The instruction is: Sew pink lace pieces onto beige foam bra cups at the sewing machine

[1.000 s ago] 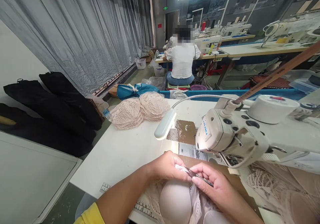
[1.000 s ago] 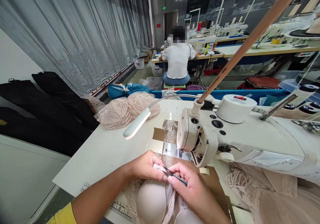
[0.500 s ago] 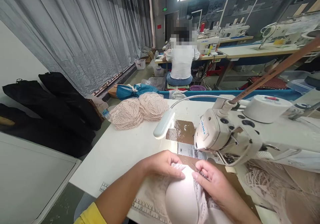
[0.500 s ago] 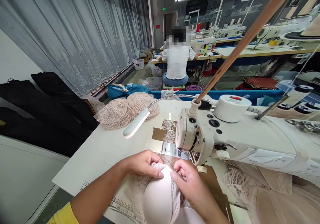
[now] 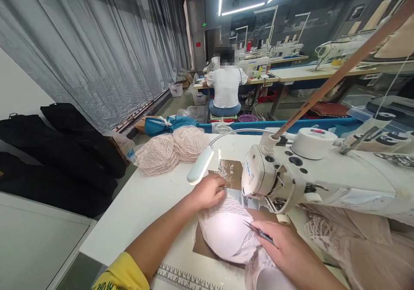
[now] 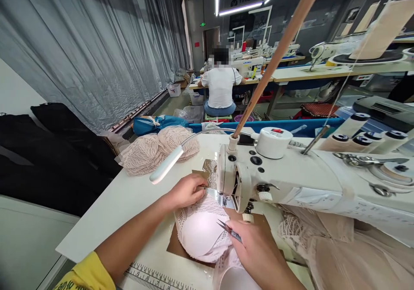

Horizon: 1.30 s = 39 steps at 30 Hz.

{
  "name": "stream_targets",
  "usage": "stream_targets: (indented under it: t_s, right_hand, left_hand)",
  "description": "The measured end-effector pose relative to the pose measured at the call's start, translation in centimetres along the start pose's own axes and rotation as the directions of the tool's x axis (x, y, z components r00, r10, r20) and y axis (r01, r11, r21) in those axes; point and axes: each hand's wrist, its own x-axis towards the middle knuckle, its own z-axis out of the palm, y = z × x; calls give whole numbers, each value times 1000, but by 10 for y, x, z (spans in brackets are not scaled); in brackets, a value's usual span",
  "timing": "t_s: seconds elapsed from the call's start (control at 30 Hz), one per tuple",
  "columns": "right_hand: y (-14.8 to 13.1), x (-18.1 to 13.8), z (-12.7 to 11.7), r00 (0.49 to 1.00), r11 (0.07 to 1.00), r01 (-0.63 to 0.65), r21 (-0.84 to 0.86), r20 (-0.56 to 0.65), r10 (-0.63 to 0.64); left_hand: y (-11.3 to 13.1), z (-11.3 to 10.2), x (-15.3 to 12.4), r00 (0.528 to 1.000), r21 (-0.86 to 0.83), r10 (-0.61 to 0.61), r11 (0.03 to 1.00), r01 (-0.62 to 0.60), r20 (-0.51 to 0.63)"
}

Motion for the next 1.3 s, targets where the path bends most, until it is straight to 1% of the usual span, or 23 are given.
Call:
stream_targets:
  t_s: [0.07,0.13,0.2,0.27,0.37,0.43,0.5,0.63,0.77,0.93,1.17,1.23,1.3]
  right_hand:
    - [5,-2,4,998,1000,-7,-19,65,8]
    - [9,-2,8,995,997,-47,-58,83,52]
    - [9,-2,9,997,996,-54,-75,42,58]
    - [7,-1,9,1000,998,-2,-62,3,2]
    - [5,0,9,996,993,87,-73,3,-88]
    - [4,-1,11,993,988,114,-105,17,-113]
    - [3,-2,13,993,983,118,-142,29,-115]
    - [2,-3,17,996,983,72,-167,68,-61]
    - [1,-2,17,995,982,39,-184,100,-20]
    - [-1,-3,15,991,977,23,-213,133,6]
    - [-3,-3,16,990,989,-20,-145,138,40]
    - [-4,-3,15,986,990,-36,-138,155,58]
    - [-4,-4,13,986,993,-24,-116,158,43]
  left_hand:
    - [6,2,-11,997,56,8,998,-4,-72]
    - [16,9,-25,996,122,25,992,-14,-90]
    - [27,19,-37,997,202,59,978,-48,-49]
    - [36,33,-45,995,279,95,956,-94,9]
    - [39,46,-47,987,348,154,923,-162,51]
    - [35,47,-45,979,344,192,916,-205,70]
    - [30,43,-42,966,324,236,911,-256,103]
    - [24,32,-36,941,293,293,896,-332,170]
    - [21,30,-30,922,271,330,886,-376,202]
    - [16,31,-24,900,245,382,871,-426,208]
    - [14,31,-25,904,247,379,873,-421,198]
    - [13,31,-26,893,220,401,870,-441,202]
    - [13,31,-29,879,159,436,870,-467,195]
